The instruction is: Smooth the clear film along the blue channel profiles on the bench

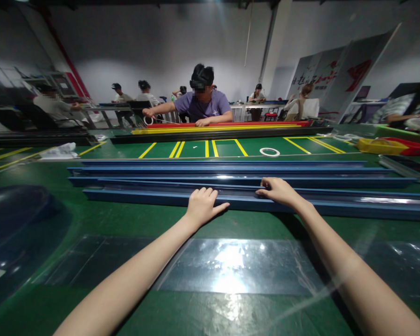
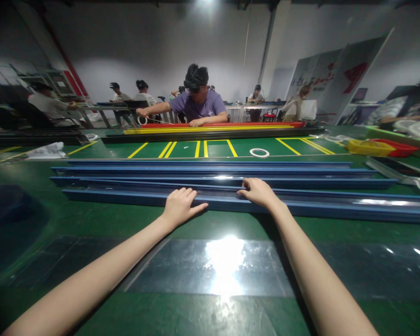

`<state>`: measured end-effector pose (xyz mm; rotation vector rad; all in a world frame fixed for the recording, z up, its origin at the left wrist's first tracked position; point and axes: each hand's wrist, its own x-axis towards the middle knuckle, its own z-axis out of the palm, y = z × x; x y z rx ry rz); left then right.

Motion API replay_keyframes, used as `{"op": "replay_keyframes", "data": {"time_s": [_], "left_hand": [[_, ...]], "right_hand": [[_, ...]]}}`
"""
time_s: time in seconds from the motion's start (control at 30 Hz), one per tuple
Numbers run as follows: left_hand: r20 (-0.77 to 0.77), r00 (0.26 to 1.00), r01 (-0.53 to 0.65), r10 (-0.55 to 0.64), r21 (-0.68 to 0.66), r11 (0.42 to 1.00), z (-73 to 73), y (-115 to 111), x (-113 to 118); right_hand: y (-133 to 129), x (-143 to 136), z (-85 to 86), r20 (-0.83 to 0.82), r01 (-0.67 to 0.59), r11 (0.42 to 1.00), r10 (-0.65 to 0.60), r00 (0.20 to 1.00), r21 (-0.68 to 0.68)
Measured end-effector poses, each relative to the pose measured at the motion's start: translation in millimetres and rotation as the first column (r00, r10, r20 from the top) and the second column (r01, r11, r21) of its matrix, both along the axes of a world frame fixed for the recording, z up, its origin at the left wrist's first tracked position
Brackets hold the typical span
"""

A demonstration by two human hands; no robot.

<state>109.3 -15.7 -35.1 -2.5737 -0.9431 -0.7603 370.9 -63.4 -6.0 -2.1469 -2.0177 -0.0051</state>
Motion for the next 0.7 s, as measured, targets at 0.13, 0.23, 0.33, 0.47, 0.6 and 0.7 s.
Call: {"op": "replay_keyframes", "data": {"time_s": [0.13,0.23,0.33,0.47,0.6,0.7], "left_hand": [[0.000,1.000,0.003,-0.003,-0.003,1.000,0.3,-0.1,-0.2],[0.000,1.000,0.002,-0.002,-0.003,1.000,0.4,-0.2,-0.2],[0.003,1.000,0.000,0.000,-0.002,1.000,0.2,0.0,0.0],[-0.004,1.000,-0.009,0.009,0.003,1.000,0.3,-0.1,0.5],[-0.017,1.000,-0.012,0.012,0.006,1.000,0.9,-0.9,0.3],[-0.015,1.000,-0.009,0.009,0.018,1.000,1.1,-1.4,-0.2]], "right_hand": [[1.0,1.2,-1.2,0.010,0.001,1.000,-0.001,1.000,-0.004],[1.5,1.9,-1.9,0.004,0.001,1.000,-0.001,1.000,-0.001],[1.4,1.7,-2.0,0.001,0.010,1.000,-0.010,1.000,0.002],[0.3,0.1,-1.4,0.007,0.012,1.000,-0.013,1.000,0.016],[-1.3,-2.1,0.8,0.037,-0.011,1.000,0.010,0.999,0.022],[-2.3,-3.7,3.8,0.075,-0.036,0.999,0.036,0.997,0.003]]}}
